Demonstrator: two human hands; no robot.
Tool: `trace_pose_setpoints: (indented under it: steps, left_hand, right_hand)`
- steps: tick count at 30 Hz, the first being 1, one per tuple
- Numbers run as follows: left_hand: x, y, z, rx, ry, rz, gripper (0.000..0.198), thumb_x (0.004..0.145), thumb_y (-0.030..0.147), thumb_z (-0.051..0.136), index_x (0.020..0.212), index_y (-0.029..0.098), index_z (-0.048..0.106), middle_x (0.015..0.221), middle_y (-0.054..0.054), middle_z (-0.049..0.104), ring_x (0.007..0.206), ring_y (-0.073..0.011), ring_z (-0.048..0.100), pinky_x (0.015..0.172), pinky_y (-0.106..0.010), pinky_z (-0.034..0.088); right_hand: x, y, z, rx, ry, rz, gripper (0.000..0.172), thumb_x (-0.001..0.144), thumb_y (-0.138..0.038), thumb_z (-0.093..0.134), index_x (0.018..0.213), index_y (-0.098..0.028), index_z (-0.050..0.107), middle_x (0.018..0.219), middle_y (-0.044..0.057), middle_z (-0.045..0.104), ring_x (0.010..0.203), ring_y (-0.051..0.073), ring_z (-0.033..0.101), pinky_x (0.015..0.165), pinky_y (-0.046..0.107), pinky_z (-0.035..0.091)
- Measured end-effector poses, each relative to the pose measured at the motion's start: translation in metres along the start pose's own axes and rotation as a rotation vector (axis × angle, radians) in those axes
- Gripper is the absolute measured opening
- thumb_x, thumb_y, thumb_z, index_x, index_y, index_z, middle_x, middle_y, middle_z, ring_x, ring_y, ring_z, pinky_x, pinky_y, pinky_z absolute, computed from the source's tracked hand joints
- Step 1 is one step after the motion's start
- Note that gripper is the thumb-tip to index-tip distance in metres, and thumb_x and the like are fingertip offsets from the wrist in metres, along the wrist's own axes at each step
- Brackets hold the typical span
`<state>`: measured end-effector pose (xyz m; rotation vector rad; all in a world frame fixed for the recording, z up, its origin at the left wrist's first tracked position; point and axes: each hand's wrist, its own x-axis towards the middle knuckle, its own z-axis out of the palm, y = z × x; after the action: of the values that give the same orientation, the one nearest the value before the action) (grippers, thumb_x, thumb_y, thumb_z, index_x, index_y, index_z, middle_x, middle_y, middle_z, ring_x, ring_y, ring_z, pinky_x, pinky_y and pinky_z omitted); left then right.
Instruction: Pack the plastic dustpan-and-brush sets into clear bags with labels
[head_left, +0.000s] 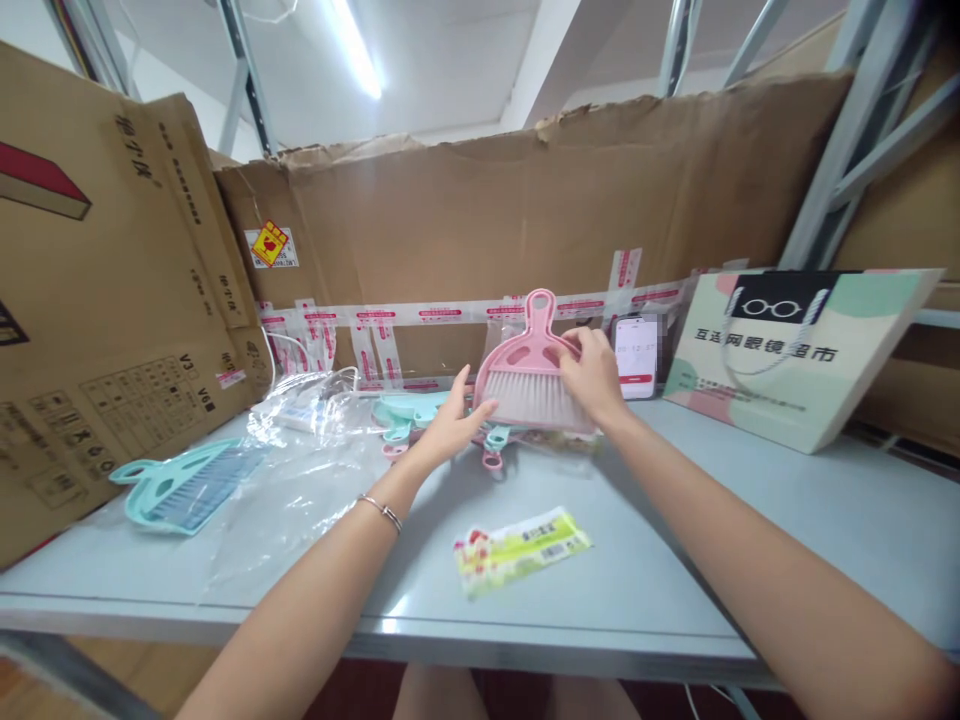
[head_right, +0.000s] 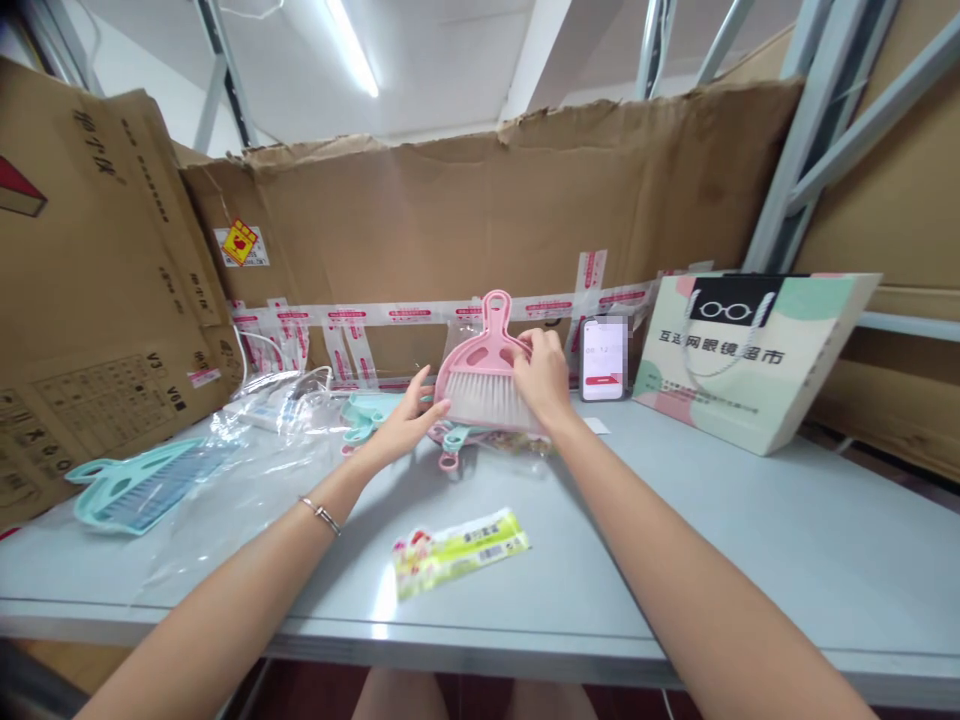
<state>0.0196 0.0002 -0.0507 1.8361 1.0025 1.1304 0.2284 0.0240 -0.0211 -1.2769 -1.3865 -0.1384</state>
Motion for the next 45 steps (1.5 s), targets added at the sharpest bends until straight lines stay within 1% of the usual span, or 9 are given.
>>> trace_pose_setpoints:
  steps: [11, 15, 18, 24, 31, 36, 39, 42, 45]
  left_hand:
    - [-0.008, 0.032, -0.021, 0.073, 0.252, 0.372, 0.031, 0.083, 0.041, 0.053, 0.109, 0.022, 0.056, 0.075, -0.001, 0.059, 0.067, -0.0135, 0.055, 0.061, -0.024, 0.044]
    - [-0.005, 0.028, -0.025, -0.019, 0.584, 0.346, 0.020, 0.086, 0.039, 0.049, 0.081, 0.020, 0.050, 0.067, 0.003, 0.049, 0.060, -0.0099, 0.048, 0.057, -0.021, 0.040]
    - [-0.002, 0.021, -0.023, -0.136, 0.772, 0.241, 0.022, 0.084, 0.040, 0.050, 0.079, 0.021, 0.041, 0.071, 0.003, 0.047, 0.062, -0.0094, 0.049, 0.058, -0.021, 0.042]
    - [-0.008, 0.023, -0.015, -0.331, 0.477, 0.081, 0.036, 0.077, 0.053, 0.055, 0.088, 0.024, 0.037, 0.067, 0.006, 0.050, 0.050, -0.0085, 0.050, 0.045, -0.020, 0.042]
    - [0.004, 0.024, -0.056, -0.135, 0.757, 0.141, 0.027, 0.085, 0.043, 0.047, 0.070, 0.020, 0.046, 0.046, 0.007, 0.040, 0.035, -0.0062, 0.037, 0.035, -0.017, 0.030]
    - [-0.005, 0.012, -0.139, 0.189, 1.207, -0.170, 0.025, 0.084, 0.026, 0.045, 0.101, 0.009, 0.051, 0.089, -0.015, 0.061, 0.084, -0.0247, 0.062, 0.070, -0.039, 0.051]
    - [-0.018, 0.015, -0.152, 0.532, 1.300, -0.136, 0.074, 0.072, 0.025, 0.063, 0.132, 0.003, 0.026, 0.140, -0.032, 0.024, 0.133, -0.0406, 0.021, 0.102, -0.061, 0.023]
    - [-0.020, 0.030, -0.122, 0.565, 1.105, 0.181, 0.071, 0.080, 0.030, 0.055, 0.139, 0.016, 0.018, 0.149, -0.020, 0.014, 0.139, -0.0327, 0.008, 0.108, -0.057, 0.019]
    - [-0.015, 0.042, -0.076, 0.146, 0.394, 0.244, 0.052, 0.082, 0.038, 0.052, 0.129, 0.020, 0.038, 0.134, -0.015, 0.044, 0.125, -0.0295, 0.043, 0.096, -0.047, 0.044]
  right_hand:
    - [-0.015, -0.055, -0.020, 0.266, 0.121, -0.319, 0.013, 0.079, -0.034, 0.058, 0.087, -0.024, 0.059, 0.092, 0.005, 0.053, 0.094, 0.021, 0.052, 0.086, 0.040, 0.043]
    - [-0.035, -0.062, -0.023, 0.297, 0.181, -0.339, 0.016, 0.079, -0.036, 0.058, 0.087, -0.023, 0.058, 0.094, 0.007, 0.054, 0.098, 0.022, 0.051, 0.088, 0.043, 0.041]
    - [-0.049, -0.060, -0.010, 0.490, -0.102, -0.197, 0.016, 0.079, -0.038, 0.058, 0.082, -0.022, 0.056, 0.082, 0.004, 0.058, 0.080, 0.018, 0.055, 0.079, 0.038, 0.046]
    - [-0.055, -0.050, 0.020, 1.007, -0.186, 0.428, 0.049, 0.053, -0.043, 0.075, 0.080, -0.025, 0.038, 0.061, -0.008, 0.052, 0.057, 0.011, 0.054, 0.057, 0.026, 0.046]
    - [-0.051, -0.044, 0.013, 1.042, -0.138, 0.441, 0.048, 0.054, -0.044, 0.072, 0.080, -0.025, 0.036, 0.059, -0.009, 0.051, 0.052, 0.010, 0.052, 0.051, 0.025, 0.043]
    - [-0.032, -0.016, 0.002, 0.916, 0.025, 0.437, 0.045, 0.052, -0.036, 0.068, 0.082, -0.026, 0.036, 0.056, -0.010, 0.046, 0.050, 0.011, 0.049, 0.050, 0.026, 0.043]
    - [-0.024, 0.001, -0.004, 0.898, 0.006, 0.487, 0.045, 0.050, -0.037, 0.067, 0.081, -0.026, 0.036, 0.058, -0.009, 0.049, 0.053, 0.013, 0.052, 0.049, 0.028, 0.043]
    - [-0.025, 0.002, -0.006, 0.951, -0.073, 0.504, 0.047, 0.049, -0.039, 0.069, 0.079, -0.026, 0.036, 0.062, -0.008, 0.053, 0.054, 0.014, 0.055, 0.049, 0.030, 0.045]
    - [-0.032, -0.010, -0.004, 1.026, -0.227, 0.522, 0.050, 0.048, -0.039, 0.073, 0.081, -0.026, 0.038, 0.067, -0.006, 0.058, 0.059, 0.016, 0.058, 0.052, 0.032, 0.047]
